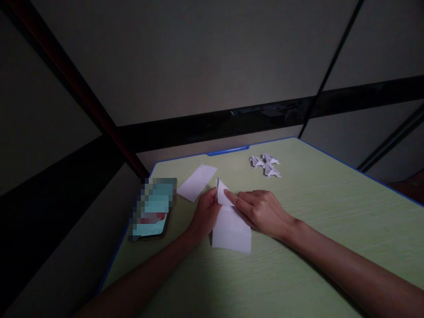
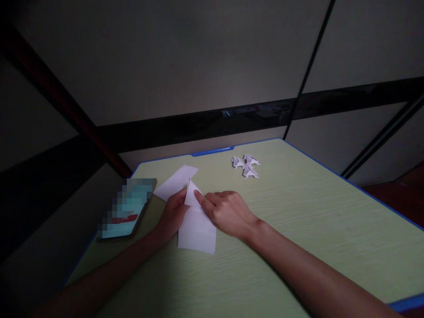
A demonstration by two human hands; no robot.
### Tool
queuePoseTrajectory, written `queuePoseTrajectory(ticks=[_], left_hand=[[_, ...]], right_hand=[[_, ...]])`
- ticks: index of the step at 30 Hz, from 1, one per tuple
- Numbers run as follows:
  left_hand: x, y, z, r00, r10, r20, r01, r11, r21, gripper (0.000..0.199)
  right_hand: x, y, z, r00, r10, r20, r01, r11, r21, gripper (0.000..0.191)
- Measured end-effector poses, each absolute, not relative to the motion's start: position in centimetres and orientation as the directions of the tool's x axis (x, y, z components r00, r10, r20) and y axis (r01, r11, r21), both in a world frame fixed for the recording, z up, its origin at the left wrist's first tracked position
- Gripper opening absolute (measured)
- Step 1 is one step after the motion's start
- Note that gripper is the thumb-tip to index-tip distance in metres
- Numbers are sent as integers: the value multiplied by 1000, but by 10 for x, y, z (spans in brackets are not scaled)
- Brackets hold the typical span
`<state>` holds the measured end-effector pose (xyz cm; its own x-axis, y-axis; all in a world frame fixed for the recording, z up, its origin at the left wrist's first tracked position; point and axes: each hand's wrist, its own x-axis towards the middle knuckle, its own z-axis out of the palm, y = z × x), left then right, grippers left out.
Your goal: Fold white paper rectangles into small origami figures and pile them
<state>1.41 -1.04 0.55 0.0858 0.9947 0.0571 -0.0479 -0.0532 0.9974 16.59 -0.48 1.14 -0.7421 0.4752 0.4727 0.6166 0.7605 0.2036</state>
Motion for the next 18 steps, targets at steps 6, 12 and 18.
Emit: queuePoseTrajectory(ticks=[6, 12, 18], left_hand=[[13, -9, 3, 66, 997, 48, -34, -45, 998, 16], [9, -5, -5, -28, 998, 57, -52, -59, 997, 29], [11, -7, 0, 118, 989, 89, -8, -88, 996, 27]], right_hand=[[167, -4, 12, -776, 424, 467, 575, 781, 246, 31], [165, -4, 15, -791, 411, 453, 569, 768, 295, 31], [163, -3, 15, -795, 434, 424, 573, 767, 288, 29]])
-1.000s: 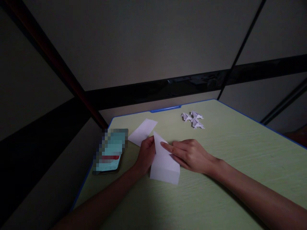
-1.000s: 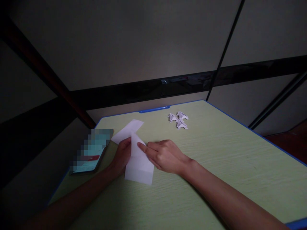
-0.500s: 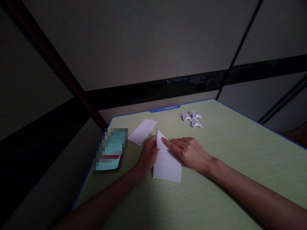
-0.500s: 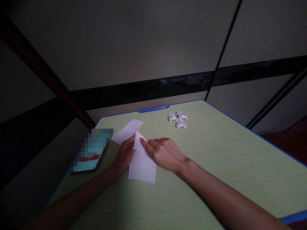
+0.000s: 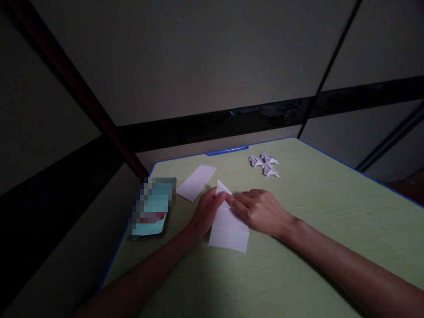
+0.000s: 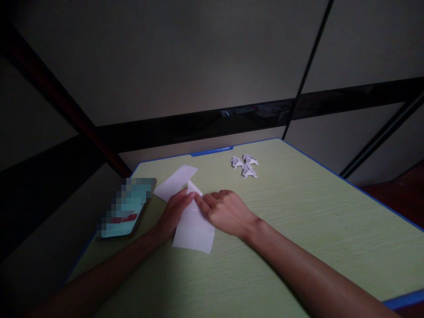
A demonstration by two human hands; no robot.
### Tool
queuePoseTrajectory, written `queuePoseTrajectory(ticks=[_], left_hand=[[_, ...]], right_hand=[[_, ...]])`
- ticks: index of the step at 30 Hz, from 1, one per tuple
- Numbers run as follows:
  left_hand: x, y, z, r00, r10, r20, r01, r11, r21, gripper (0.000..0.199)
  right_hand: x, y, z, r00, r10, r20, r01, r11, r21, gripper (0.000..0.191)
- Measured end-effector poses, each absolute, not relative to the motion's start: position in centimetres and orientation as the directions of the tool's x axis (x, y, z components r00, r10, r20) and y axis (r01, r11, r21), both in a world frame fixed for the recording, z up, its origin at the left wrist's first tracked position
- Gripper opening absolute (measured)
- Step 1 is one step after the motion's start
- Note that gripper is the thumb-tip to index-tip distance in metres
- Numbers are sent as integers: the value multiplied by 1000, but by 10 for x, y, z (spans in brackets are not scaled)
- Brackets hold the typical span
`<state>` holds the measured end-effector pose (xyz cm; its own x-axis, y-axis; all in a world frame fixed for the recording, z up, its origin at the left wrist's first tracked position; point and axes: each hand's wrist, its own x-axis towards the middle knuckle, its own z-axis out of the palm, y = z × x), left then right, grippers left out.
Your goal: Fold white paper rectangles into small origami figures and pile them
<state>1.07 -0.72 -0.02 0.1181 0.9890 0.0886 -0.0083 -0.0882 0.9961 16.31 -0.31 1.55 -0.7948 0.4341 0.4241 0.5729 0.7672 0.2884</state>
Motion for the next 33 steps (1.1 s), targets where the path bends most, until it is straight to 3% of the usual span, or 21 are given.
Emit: queuePoseTrajectory(ticks=[3, 6, 9, 11, 14, 16, 21, 33], left_hand=[[11, -7, 1, 159, 983, 95, 37, -102, 994, 21], [10, -7, 0, 165, 979, 118, 66, -130, 989, 21], [10, -7, -1, 205, 973, 107, 98, -129, 987, 23], [10, -9, 0, 256, 962, 98, 131, -135, 982, 23], [12, -13, 2, 338, 937, 90, 204, -166, 965, 22], [13, -16, 3, 377, 923, 82, 249, -186, 951, 23], [14, -18, 4, 438, 896, 78, 299, -227, 927, 24], [13, -19, 5, 489, 871, 51, 284, -214, 935, 24]], right_hand=[[163, -5, 15, -777, 440, 450, 570, 795, 207, 31], [165, -7, 16, -740, 459, 492, 534, 846, 13, 38], [165, -8, 16, -595, 599, 536, 454, 801, -391, 33], [163, -6, 17, -410, 773, 485, 357, 625, -695, 26], [159, -2, 18, -262, 909, 324, 123, 365, -923, 19], [156, 0, 19, -291, 925, 245, 23, 263, -965, 18], [152, -1, 19, -321, 938, 132, -47, 123, -991, 19], [153, -2, 19, -291, 945, 150, -46, 142, -989, 18]])
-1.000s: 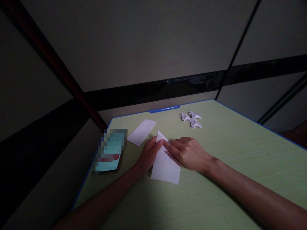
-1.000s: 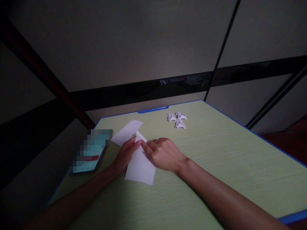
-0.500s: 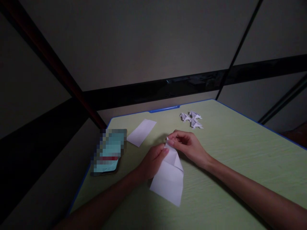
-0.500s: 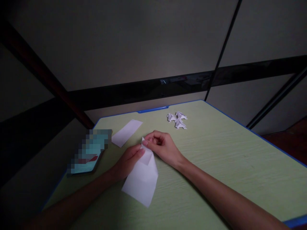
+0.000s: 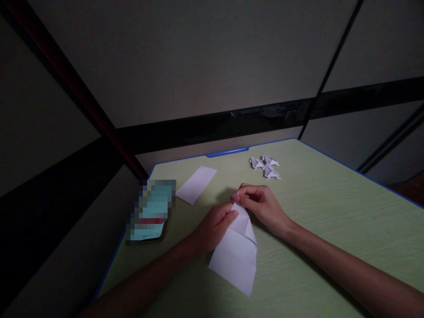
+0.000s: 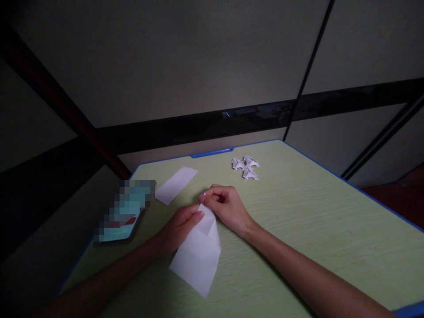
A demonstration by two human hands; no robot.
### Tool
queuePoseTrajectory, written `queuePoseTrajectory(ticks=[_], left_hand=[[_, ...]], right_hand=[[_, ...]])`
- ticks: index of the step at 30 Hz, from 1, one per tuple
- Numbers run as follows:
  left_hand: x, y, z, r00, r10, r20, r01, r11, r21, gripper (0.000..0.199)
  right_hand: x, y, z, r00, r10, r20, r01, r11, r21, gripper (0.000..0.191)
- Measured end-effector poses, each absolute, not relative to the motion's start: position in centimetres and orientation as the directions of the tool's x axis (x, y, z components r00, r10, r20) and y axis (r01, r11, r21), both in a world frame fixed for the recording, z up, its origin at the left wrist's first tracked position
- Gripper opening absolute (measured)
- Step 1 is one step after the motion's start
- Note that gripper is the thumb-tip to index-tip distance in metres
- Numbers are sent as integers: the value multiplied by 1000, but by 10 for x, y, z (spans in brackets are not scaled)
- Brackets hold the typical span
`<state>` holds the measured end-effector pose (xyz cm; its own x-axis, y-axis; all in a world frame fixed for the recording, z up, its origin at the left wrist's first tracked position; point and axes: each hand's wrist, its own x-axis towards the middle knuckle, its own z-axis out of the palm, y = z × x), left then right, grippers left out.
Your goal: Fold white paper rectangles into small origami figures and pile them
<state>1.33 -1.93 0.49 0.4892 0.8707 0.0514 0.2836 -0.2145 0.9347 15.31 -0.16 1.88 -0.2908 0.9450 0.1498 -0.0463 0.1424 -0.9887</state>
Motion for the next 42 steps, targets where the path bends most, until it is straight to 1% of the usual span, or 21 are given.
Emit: queuePoseTrajectory(ticks=[10, 14, 21, 24, 27, 31, 36, 42], left_hand=[[13, -18, 2, 492, 870, 30, 273, -187, 944, 25], [14, -19, 4, 504, 864, 19, 275, -181, 944, 24], [14, -19, 4, 486, 874, 5, 278, -160, 947, 25], [14, -17, 1, 499, 866, -14, 251, -129, 959, 23], [14, -16, -1, 525, 850, -55, 205, -64, 977, 20], [14, -16, -2, 522, 846, -104, 154, 27, 988, 18], [15, -16, -2, 521, 849, -88, 145, 14, 989, 17], [16, -17, -2, 509, 856, -95, 180, 3, 984, 17]], right_hand=[[153, 0, 17, -301, 928, 220, -31, 221, -975, 13], [154, -1, 19, -307, 931, 198, -9, 205, -979, 16], [155, -2, 20, -306, 924, 229, 56, 258, -965, 19], [154, -1, 18, -271, 935, 228, 66, 254, -965, 22], [155, -1, 16, -221, 947, 234, 78, 256, -963, 23], [156, -2, 14, -172, 947, 272, 145, 297, -944, 25], [154, -4, 14, -157, 931, 330, 248, 361, -899, 25], [152, -3, 10, -47, 918, 394, 291, 390, -874, 26]])
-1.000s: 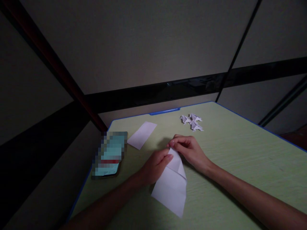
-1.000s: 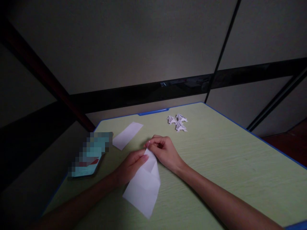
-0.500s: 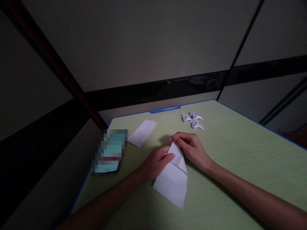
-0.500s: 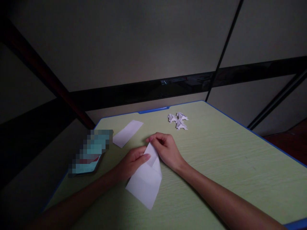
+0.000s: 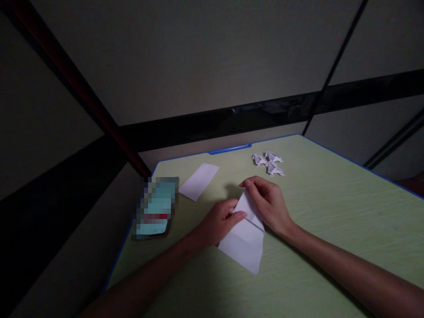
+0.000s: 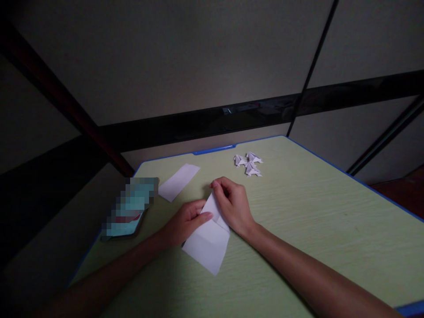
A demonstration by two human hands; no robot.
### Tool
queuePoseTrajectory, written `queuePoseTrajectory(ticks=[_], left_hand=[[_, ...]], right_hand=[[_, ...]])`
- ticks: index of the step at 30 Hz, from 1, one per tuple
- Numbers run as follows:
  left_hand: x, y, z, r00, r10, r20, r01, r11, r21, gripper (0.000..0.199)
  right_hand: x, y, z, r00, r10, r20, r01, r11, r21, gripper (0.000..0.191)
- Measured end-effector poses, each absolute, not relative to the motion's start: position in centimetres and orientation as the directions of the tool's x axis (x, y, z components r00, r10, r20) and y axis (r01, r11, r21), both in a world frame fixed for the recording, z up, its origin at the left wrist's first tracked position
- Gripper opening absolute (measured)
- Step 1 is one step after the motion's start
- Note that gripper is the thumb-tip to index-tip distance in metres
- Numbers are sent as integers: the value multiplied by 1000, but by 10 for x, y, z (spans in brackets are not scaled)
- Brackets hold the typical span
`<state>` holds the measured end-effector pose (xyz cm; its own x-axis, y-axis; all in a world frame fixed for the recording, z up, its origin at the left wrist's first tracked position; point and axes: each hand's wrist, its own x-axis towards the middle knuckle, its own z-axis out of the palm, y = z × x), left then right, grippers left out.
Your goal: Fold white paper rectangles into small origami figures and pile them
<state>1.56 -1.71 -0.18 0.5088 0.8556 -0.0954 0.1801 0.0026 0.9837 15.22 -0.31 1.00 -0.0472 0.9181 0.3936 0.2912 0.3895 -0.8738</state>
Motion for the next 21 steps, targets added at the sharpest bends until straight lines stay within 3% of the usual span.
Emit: queuePoseTrajectory(ticks=[21], left_hand=[[15, -18, -1, 502, 861, -79, 212, -34, 977, 20]], right_hand=[[150, -4, 12, -11, 914, 405, 340, 385, -858, 26]])
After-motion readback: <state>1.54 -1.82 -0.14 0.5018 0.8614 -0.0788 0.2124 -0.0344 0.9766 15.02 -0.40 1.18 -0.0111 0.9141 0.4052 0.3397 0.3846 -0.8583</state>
